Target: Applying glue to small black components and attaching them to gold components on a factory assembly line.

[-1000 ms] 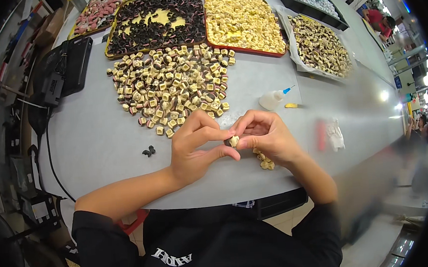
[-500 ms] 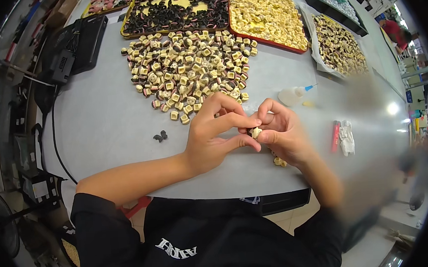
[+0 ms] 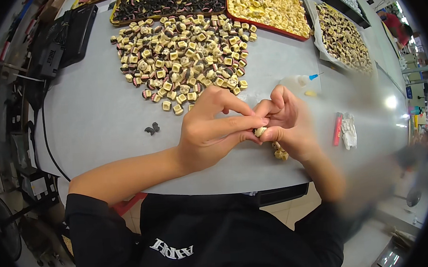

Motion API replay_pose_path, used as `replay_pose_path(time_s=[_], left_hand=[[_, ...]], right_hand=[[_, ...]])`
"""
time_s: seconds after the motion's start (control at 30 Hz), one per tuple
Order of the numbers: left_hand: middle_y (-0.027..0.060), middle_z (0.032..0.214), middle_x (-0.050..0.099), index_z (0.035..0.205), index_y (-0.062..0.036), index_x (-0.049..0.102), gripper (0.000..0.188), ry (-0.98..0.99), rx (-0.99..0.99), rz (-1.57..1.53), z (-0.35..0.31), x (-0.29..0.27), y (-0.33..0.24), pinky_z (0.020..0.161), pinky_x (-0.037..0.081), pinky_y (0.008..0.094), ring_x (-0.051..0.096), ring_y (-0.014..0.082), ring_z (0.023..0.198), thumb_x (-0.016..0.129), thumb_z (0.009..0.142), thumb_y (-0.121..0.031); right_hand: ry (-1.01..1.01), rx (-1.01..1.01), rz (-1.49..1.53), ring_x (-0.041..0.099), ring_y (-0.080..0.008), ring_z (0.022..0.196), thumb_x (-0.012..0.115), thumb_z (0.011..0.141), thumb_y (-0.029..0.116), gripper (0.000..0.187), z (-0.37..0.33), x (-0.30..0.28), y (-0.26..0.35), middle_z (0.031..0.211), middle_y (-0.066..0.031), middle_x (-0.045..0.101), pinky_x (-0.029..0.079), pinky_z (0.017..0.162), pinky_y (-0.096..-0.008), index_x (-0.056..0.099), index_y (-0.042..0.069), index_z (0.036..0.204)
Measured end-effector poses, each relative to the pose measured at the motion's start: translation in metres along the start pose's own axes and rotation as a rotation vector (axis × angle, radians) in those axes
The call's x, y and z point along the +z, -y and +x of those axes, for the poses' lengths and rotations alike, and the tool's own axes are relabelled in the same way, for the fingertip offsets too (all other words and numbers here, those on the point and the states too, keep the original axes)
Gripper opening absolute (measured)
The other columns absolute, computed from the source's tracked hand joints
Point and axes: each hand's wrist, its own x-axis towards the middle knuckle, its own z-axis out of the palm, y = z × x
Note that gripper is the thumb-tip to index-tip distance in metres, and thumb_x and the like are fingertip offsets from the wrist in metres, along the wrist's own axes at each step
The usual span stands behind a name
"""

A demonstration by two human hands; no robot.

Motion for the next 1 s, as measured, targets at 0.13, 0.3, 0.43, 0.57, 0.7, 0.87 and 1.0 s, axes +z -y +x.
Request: replay_pose_path(time_s=[0.13, 0.3, 0.43, 0.57, 0.7, 0.87, 1.0], left_hand=[[0.0001, 0.088, 0.059, 0.085, -0.0091, 0.071, 0.031, -0.029, 0.159, 0.088, 0.003, 0.0, 0.0, 0.064, 0.043, 0.0272, 0.051, 0.0192, 0.081, 0.079, 0.055, -0.005], [-0.0011, 0.088, 0.059, 0.086, -0.0097, 0.071, 0.034, -0.038, 0.207, 0.107, -0.001, 0.003, 0.005, 0.064, 0.044, 0.0275, 0.05, 0.0202, 0.082, 0.079, 0.053, -0.005], [-0.0008, 0.087, 0.059, 0.088, -0.0101, 0.071, 0.035, -0.021, 0.193, 0.131, 0.0, 0.003, 0.003, 0.064, 0.045, 0.0276, 0.051, 0.0208, 0.082, 0.079, 0.054, -0.004], [0.0016, 0.088, 0.057, 0.088, -0.0082, 0.07, 0.034, -0.034, 0.164, 0.126, 0.006, 0.0, 0.001, 0.064, 0.045, 0.0277, 0.051, 0.021, 0.081, 0.078, 0.056, -0.002], [0.0044, 0.088, 0.056, 0.092, -0.0049, 0.069, 0.034, -0.037, 0.086, 0.003, 0.009, -0.002, 0.0, 0.064, 0.045, 0.029, 0.052, 0.0198, 0.08, 0.076, 0.06, 0.002], [0.0045, 0.086, 0.057, 0.093, -0.0061, 0.069, 0.028, -0.28, -0.082, 0.17, 0.031, -0.02, -0.002, 0.065, 0.045, 0.0271, 0.054, 0.0152, 0.077, 0.073, 0.066, 0.001], [0.0042, 0.087, 0.057, 0.096, -0.007, 0.069, 0.029, -0.265, -0.176, 0.39, 0.058, -0.047, 0.018, 0.065, 0.045, 0.0265, 0.054, 0.015, 0.073, 0.073, 0.068, -0.003]], right_hand=[[-0.018, -0.028, -0.045, 0.06, -0.0204, 0.085, 0.069, 0.073, -0.009, 0.045, -0.001, 0.005, -0.001, 0.091, -0.0201, 0.059, 0.049, 0.077, -0.0308, 0.029, 0.008, 0.086], [-0.015, -0.024, -0.058, 0.06, -0.0203, 0.086, 0.068, 0.073, -0.01, 0.045, -0.002, 0.006, -0.001, 0.09, -0.0203, 0.06, 0.05, 0.077, -0.0314, 0.029, 0.008, 0.086], [-0.006, -0.035, -0.046, 0.06, -0.0202, 0.086, 0.068, 0.073, -0.01, 0.044, -0.001, 0.004, -0.002, 0.091, -0.0205, 0.06, 0.05, 0.077, -0.0315, 0.03, 0.007, 0.087], [-0.071, -0.012, -0.024, 0.059, -0.0207, 0.088, 0.067, 0.074, -0.009, 0.042, 0.001, 0.013, 0.008, 0.092, -0.0197, 0.06, 0.048, 0.079, -0.0322, 0.032, 0.005, 0.091], [-0.142, -0.306, -0.335, 0.057, -0.0217, 0.09, 0.068, 0.074, -0.006, 0.043, -0.005, 0.02, 0.003, 0.091, -0.0173, 0.061, 0.044, 0.083, -0.0327, 0.034, 0.003, 0.099], [-0.456, -0.827, -0.806, 0.052, -0.0216, 0.098, 0.071, 0.072, -0.004, 0.05, -0.015, -0.005, -0.001, 0.103, -0.0174, 0.058, 0.038, 0.088, -0.0326, 0.036, 0.004, 0.107], [-0.925, -0.853, -0.778, 0.047, -0.0204, 0.107, 0.071, 0.073, 0.002, 0.055, -0.005, -0.013, 0.014, 0.122, -0.0168, 0.047, 0.036, 0.091, -0.0322, 0.038, 0.002, 0.117]])
